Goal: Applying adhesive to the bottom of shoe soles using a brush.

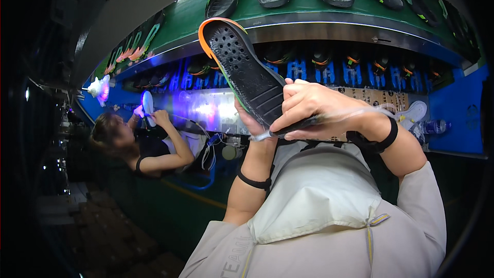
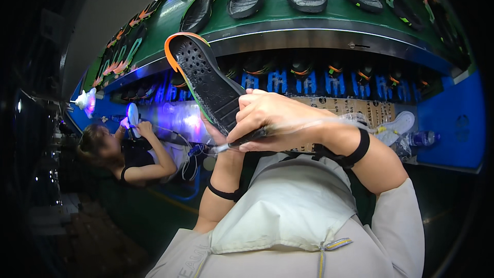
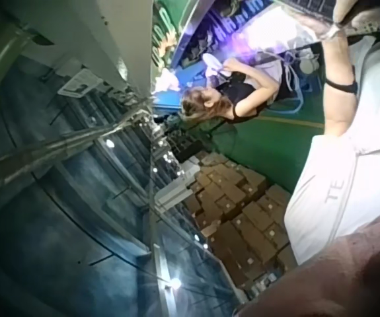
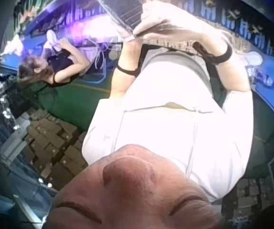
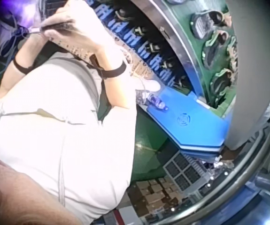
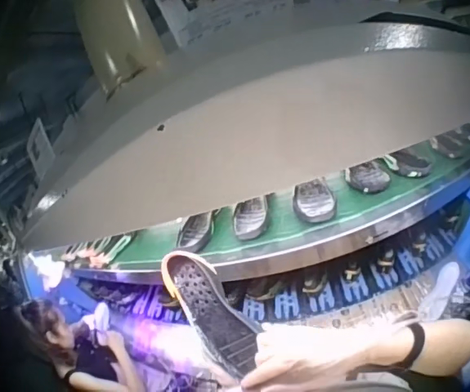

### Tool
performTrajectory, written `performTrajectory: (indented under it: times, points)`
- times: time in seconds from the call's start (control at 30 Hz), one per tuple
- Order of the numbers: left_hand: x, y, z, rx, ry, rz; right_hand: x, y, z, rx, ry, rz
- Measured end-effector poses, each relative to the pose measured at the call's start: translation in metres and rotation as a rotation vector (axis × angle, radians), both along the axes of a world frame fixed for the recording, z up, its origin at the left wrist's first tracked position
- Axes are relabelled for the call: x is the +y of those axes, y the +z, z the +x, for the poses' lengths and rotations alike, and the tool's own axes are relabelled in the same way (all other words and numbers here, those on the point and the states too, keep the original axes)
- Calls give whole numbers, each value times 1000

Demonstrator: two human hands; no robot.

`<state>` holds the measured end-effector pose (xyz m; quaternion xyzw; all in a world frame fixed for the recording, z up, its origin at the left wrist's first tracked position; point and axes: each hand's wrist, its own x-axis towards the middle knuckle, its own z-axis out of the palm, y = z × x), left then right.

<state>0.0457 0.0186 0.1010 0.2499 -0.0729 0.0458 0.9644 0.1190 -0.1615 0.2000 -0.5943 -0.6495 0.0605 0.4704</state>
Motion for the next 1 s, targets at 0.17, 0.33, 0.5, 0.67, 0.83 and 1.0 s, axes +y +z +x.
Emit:
performTrajectory:
  times: [0.17, 0.33, 0.5, 0.67, 0.83, 1.0]
  points:
    - [12, 5, 6, 31, 4, -52, -2, 2, -5, -36, -243, -22]
    - [18, 24, 9, 60, -179, -236, -9, 4, -2, 219, 5, 36]
    - [35, 27, 23, -18, -209, -18, -11, 12, 0, -47, 38, -125]
    - [39, 50, 30, -27, -239, 90, -16, 6, 6, 47, -211, -105]
    - [53, 60, 36, 26, -228, 398, -17, 9, 11, 145, 132, -133]
    - [60, 73, 46, 90, -349, 371, -12, 10, 9, -101, -52, -238]
